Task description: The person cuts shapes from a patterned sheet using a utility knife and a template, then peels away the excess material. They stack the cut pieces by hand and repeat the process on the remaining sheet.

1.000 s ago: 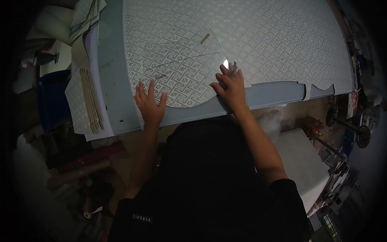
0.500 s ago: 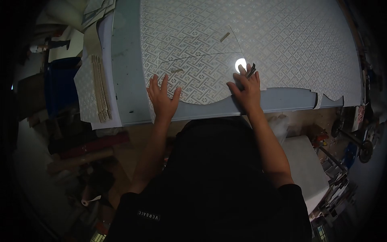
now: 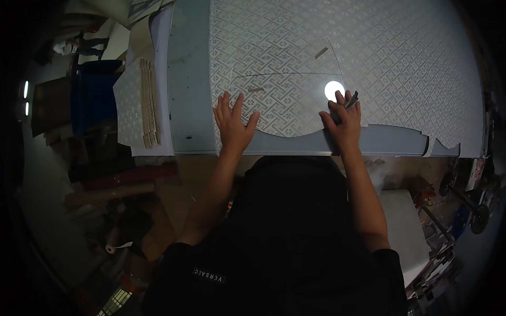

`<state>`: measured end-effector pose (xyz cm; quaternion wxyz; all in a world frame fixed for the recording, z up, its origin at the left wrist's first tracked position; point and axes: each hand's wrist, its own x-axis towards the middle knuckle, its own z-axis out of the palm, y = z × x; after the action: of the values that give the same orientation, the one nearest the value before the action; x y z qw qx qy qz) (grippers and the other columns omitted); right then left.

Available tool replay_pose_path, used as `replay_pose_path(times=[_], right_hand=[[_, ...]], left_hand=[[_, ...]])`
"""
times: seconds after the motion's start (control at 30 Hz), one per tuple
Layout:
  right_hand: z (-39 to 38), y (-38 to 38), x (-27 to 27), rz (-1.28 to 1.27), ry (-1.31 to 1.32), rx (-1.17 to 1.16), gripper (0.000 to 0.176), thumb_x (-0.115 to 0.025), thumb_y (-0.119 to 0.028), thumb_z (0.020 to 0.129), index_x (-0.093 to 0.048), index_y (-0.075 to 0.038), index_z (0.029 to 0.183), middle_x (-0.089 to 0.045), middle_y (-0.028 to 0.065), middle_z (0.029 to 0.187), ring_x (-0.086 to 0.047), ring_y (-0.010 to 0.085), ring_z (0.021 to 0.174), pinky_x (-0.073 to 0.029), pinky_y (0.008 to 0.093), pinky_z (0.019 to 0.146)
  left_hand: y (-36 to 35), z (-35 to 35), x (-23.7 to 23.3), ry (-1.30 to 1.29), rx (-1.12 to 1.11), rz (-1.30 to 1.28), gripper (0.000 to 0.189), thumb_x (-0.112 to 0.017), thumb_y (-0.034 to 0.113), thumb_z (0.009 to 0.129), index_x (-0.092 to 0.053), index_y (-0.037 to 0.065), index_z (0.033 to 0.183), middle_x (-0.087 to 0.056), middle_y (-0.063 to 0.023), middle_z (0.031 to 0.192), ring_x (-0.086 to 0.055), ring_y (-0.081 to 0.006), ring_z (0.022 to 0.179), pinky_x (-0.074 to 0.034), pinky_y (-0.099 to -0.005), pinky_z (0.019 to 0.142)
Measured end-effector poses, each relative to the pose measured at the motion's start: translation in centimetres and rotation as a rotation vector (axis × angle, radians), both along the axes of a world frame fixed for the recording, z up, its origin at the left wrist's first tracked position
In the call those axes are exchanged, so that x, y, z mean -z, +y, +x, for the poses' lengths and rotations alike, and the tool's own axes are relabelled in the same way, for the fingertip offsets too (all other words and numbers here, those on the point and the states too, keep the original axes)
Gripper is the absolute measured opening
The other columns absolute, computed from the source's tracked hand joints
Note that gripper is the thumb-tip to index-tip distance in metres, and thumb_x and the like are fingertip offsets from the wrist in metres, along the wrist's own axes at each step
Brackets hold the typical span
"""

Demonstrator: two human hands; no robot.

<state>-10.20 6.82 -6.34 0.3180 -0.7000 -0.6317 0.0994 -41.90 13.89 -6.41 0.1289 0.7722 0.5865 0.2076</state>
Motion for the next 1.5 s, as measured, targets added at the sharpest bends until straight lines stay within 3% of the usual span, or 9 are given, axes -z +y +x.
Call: replay_pose_path(times=[0.63,0.73,0.83,0.9,0.97,1.03,1.13,1.3,1.5], right_hand=[[0.0,-0.1,0.3,-0.041,0.021,0.021,0.036,-0.083,-0.028,0.081,-0.071,-0.010,0.109,-0.060,0.0107,0.145,-0.042,0.0354,0.145,-0.023,0.0608,0.119],[-0.2,-0.1,-0.2,-0.047,-0.018,0.010,0.039,-0.084,-0.023,0.081,-0.070,-0.008,0.114,-0.060,0.0142,0.144,-0.042,0.0347,0.146,-0.028,0.0550,0.119],[-0.7,0.0,-0.5,0.099,0.388,0.160,0.039,-0.082,-0.017,0.084,-0.067,-0.006,0.118,-0.061,0.0174,0.142,-0.045,0.0325,0.145,-0.036,0.0453,0.116],[0.4,-0.6,-0.1,0.126,0.479,0.248,0.054,-0.081,-0.007,0.086,-0.053,0.000,0.131,-0.065,0.0191,0.136,-0.055,0.0286,0.136,-0.043,0.0404,0.112],[1.7,-1.1,-1.4,0.047,0.659,0.367,0.038,-0.079,-0.010,0.088,-0.061,-0.002,0.121,-0.073,0.0171,0.121,-0.070,0.0211,0.113,-0.054,0.0355,0.095],[3.0,-1.6,-6.2,-0.453,0.548,0.448,0.024,-0.076,-0.013,0.092,-0.066,-0.002,0.110,-0.076,0.0106,0.096,-0.071,0.0114,0.087,-0.055,0.0290,0.074],[3.2,-2.3,-8.0,-0.037,0.474,0.279,0.021,-0.074,-0.018,0.093,-0.070,-0.001,0.104,-0.063,0.0017,0.063,-0.060,0.0093,0.066,-0.048,0.0247,0.063],[4.9,-4.3,-5.9,0.072,0.438,0.329,0.016,-0.070,-0.014,0.089,-0.065,-0.001,0.097,-0.056,0.0019,0.069,-0.049,0.0105,0.064,-0.044,0.0274,0.062],[1.4,-4.1,-6.9,-0.160,0.444,0.308,0.020,-0.072,-0.015,0.088,-0.062,-0.003,0.100,-0.070,0.0137,0.083,-0.068,0.0243,0.074,-0.052,0.0349,0.068]], left_hand=[[0.1,-0.1,0.1,0.051,0.012,-0.007,0.070,-0.071,0.048,0.092,-0.054,0.007,0.146,-0.032,-0.0261,0.159,-0.025,-0.0466,0.149,-0.013,-0.0669,0.119],[0.1,-0.1,0.2,0.048,0.013,-0.003,0.069,-0.071,0.048,0.091,-0.054,0.008,0.146,-0.033,-0.0260,0.159,-0.025,-0.0471,0.149,-0.014,-0.0671,0.119],[0.1,-0.1,0.0,0.038,0.018,-0.021,0.070,-0.071,0.048,0.091,-0.053,0.008,0.147,-0.032,-0.0262,0.159,-0.024,-0.0474,0.149,-0.013,-0.0681,0.119],[-0.1,-0.2,-0.3,0.030,0.014,-0.012,0.065,-0.071,0.045,0.092,-0.056,0.009,0.145,-0.035,-0.0259,0.157,-0.027,-0.0471,0.147,-0.017,-0.0662,0.118],[0.6,-0.1,-0.8,0.018,0.013,0.011,0.060,-0.070,0.042,0.094,-0.059,0.010,0.143,-0.038,-0.0256,0.155,-0.030,-0.0467,0.145,-0.021,-0.0644,0.118],[1.7,-1.0,-1.4,-0.113,0.002,-0.025,0.037,-0.068,0.032,0.096,-0.071,0.009,0.125,-0.054,-0.0215,0.138,-0.044,-0.0428,0.132,-0.034,-0.0554,0.111],[5.6,-2.6,-2.3,-0.108,-0.061,-0.121,0.019,-0.066,0.022,0.096,-0.076,0.008,0.104,-0.063,-0.0162,0.118,-0.055,-0.0377,0.113,-0.044,-0.0474,0.099],[10.4,1.4,-4.3,-0.014,0.074,-0.063,0.016,-0.070,0.021,0.091,-0.075,0.007,0.099,-0.066,-0.0151,0.111,-0.059,-0.0370,0.103,-0.048,-0.0462,0.091],[10.0,13.4,-4.1,-0.051,0.464,-0.172,0.045,-0.077,0.027,0.084,-0.067,0.008,0.124,-0.062,-0.0196,0.117,-0.058,-0.0383,0.109,-0.049,-0.0455,0.095]])
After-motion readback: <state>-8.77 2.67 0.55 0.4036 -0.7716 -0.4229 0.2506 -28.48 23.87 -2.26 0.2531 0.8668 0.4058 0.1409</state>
